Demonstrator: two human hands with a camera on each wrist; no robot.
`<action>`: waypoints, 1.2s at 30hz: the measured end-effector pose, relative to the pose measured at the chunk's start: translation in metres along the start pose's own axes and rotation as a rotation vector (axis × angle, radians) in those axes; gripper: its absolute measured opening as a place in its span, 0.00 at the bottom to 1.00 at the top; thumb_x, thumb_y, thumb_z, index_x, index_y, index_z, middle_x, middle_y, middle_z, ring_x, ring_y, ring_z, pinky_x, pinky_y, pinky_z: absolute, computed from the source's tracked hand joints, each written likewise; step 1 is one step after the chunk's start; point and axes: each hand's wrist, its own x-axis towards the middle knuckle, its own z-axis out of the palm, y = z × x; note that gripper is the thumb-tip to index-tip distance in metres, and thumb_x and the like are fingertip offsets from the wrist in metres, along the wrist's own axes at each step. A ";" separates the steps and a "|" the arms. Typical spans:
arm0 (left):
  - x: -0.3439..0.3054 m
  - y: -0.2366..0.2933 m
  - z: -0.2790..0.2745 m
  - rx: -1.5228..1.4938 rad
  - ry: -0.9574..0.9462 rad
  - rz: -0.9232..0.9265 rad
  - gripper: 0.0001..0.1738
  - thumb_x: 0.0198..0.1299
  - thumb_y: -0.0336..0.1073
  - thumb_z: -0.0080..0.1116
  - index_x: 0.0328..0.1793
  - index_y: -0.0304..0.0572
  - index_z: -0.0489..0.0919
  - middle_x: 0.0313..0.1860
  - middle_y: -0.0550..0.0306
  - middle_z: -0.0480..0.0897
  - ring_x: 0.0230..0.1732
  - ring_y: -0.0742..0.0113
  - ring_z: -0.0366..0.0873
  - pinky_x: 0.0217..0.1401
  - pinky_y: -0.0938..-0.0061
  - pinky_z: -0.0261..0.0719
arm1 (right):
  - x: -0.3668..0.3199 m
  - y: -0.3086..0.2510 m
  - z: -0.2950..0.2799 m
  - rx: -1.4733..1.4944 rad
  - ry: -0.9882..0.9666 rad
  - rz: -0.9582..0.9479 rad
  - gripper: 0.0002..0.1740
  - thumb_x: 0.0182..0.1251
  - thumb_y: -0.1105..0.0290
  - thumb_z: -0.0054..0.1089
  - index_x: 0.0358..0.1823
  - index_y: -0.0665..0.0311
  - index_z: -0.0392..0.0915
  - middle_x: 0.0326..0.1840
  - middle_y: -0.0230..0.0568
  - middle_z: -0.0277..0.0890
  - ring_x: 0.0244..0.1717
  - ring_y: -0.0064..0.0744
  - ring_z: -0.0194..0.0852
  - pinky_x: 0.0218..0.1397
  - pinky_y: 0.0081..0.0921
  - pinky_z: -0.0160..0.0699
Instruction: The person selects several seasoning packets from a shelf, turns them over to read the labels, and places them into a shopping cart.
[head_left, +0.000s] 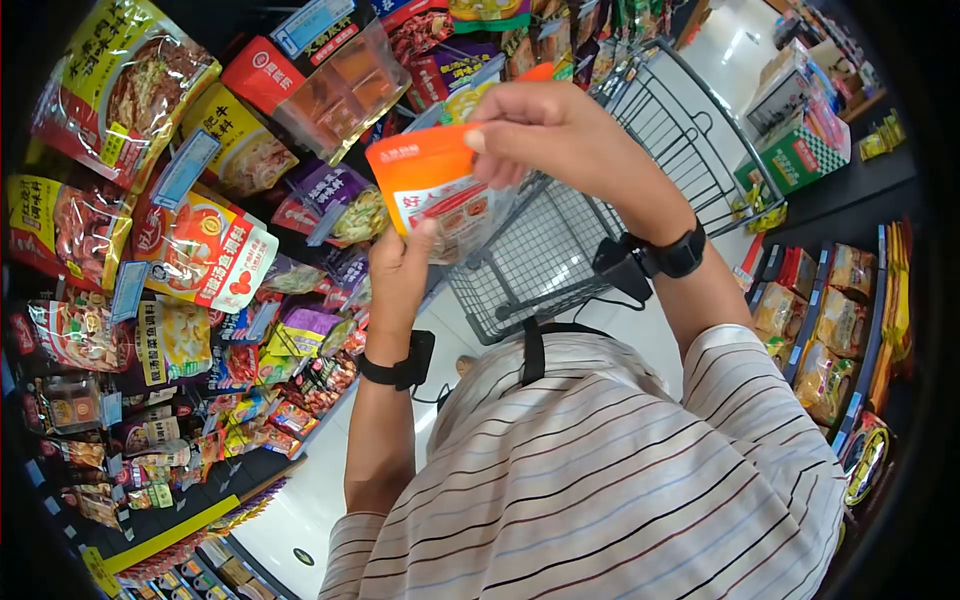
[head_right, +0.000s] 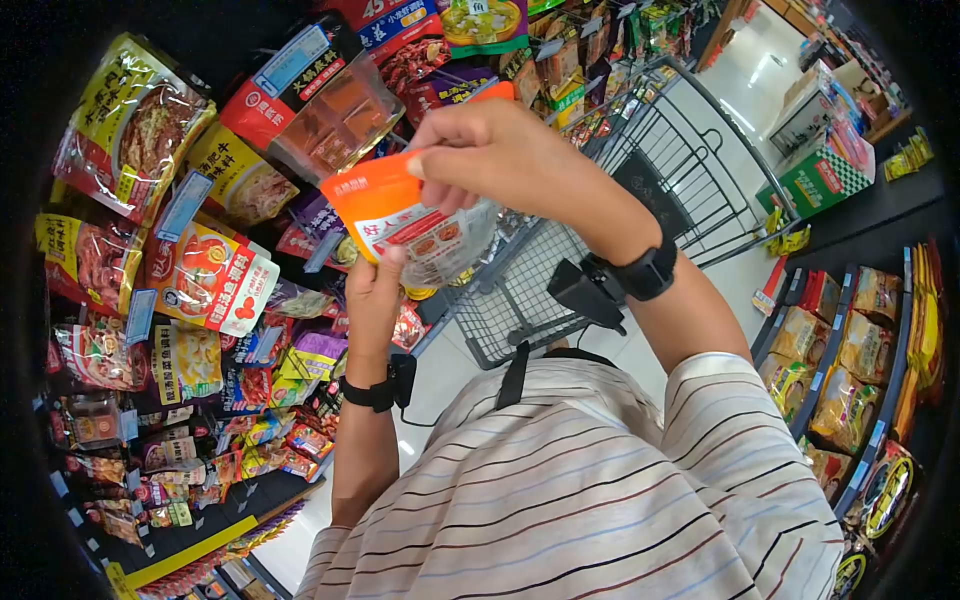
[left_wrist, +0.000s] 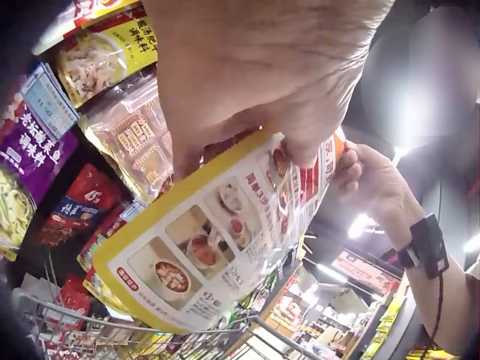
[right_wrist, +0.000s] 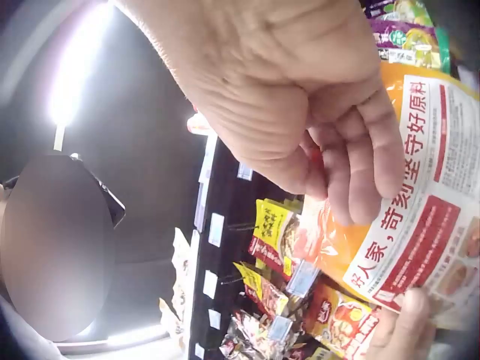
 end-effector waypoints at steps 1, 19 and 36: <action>-0.003 0.000 -0.005 -0.065 0.040 0.000 0.20 0.74 0.45 0.56 0.57 0.31 0.77 0.50 0.58 0.83 0.47 0.75 0.77 0.54 0.76 0.74 | 0.005 0.000 0.006 0.032 0.019 -0.017 0.14 0.74 0.63 0.55 0.50 0.67 0.80 0.34 0.37 0.84 0.32 0.24 0.84 0.36 0.20 0.82; -0.031 0.028 -0.093 -0.670 0.313 -0.147 0.24 0.76 0.45 0.52 0.67 0.34 0.71 0.60 0.52 0.81 0.59 0.64 0.81 0.63 0.65 0.78 | 0.005 0.119 0.089 0.689 -0.188 0.249 0.30 0.79 0.51 0.49 0.70 0.67 0.68 0.63 0.43 0.76 0.63 0.31 0.76 0.66 0.32 0.76; -0.058 0.035 -0.113 -0.546 0.354 -0.207 0.26 0.77 0.47 0.47 0.69 0.34 0.69 0.62 0.50 0.79 0.63 0.62 0.77 0.66 0.65 0.74 | 0.005 0.097 0.124 0.574 -0.131 0.262 0.32 0.79 0.51 0.50 0.71 0.70 0.67 0.64 0.44 0.76 0.62 0.31 0.75 0.66 0.31 0.74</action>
